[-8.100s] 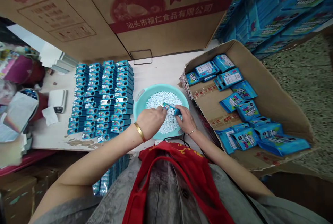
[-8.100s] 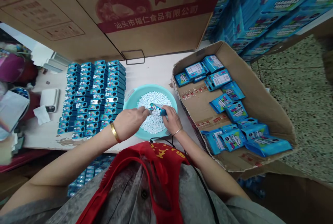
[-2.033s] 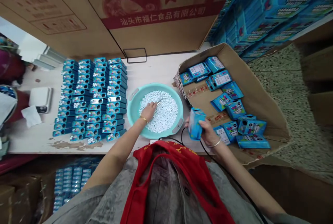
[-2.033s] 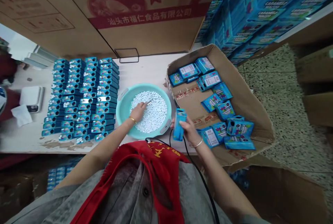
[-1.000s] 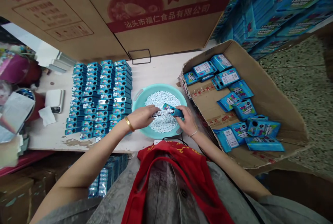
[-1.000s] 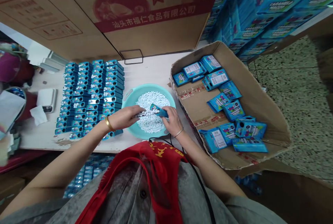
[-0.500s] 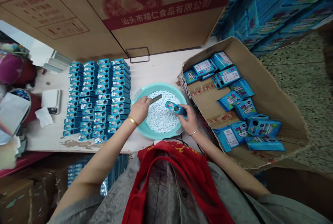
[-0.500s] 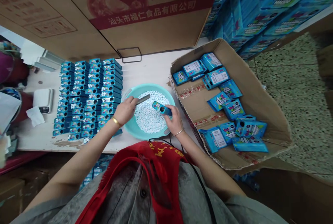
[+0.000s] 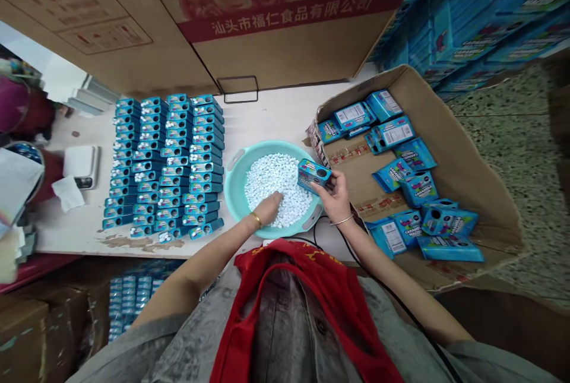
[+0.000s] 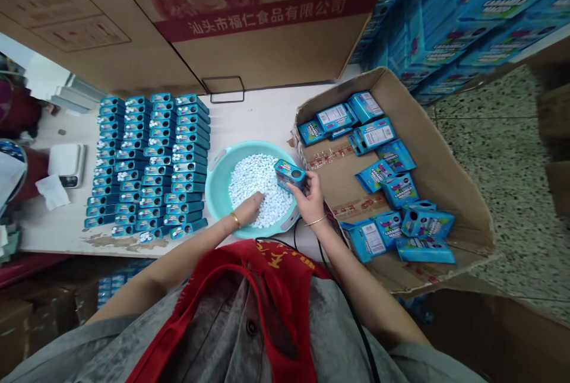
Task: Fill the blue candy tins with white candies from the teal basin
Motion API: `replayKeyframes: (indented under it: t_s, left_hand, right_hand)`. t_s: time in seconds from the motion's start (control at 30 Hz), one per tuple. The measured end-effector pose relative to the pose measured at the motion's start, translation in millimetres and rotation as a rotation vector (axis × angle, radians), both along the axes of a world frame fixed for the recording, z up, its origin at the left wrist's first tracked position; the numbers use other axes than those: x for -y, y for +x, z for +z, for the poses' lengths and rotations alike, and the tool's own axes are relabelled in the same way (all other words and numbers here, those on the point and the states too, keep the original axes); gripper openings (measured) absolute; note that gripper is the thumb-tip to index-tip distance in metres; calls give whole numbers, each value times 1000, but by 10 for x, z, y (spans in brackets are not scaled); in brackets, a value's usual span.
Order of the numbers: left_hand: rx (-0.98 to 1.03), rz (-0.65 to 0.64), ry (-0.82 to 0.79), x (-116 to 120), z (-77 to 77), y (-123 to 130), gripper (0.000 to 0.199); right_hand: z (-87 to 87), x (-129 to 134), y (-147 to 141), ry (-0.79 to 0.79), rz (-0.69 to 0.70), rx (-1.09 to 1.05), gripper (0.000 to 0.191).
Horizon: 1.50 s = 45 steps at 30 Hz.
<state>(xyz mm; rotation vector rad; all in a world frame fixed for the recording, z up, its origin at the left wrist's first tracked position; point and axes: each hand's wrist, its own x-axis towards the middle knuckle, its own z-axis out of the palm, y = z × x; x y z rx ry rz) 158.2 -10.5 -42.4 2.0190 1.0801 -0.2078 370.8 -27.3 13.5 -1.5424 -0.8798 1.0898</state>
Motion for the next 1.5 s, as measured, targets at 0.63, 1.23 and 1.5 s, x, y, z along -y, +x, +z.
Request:
replayKeyframes:
  t_s: [0.63, 1.23, 1.5]
  left_hand:
    - [143, -100, 55, -532, 1500, -413, 35]
    - [-263, -15, 319, -742, 1335, -254, 29]
    - [-164, -72, 205, -478, 3, -168, 37]
  right_hand:
    - [-7, -14, -102, 239, 318, 518, 35]
    - [-144, 52, -124, 219, 314, 489, 37]
    - [-9, -20, -91, 152, 215, 432, 32]
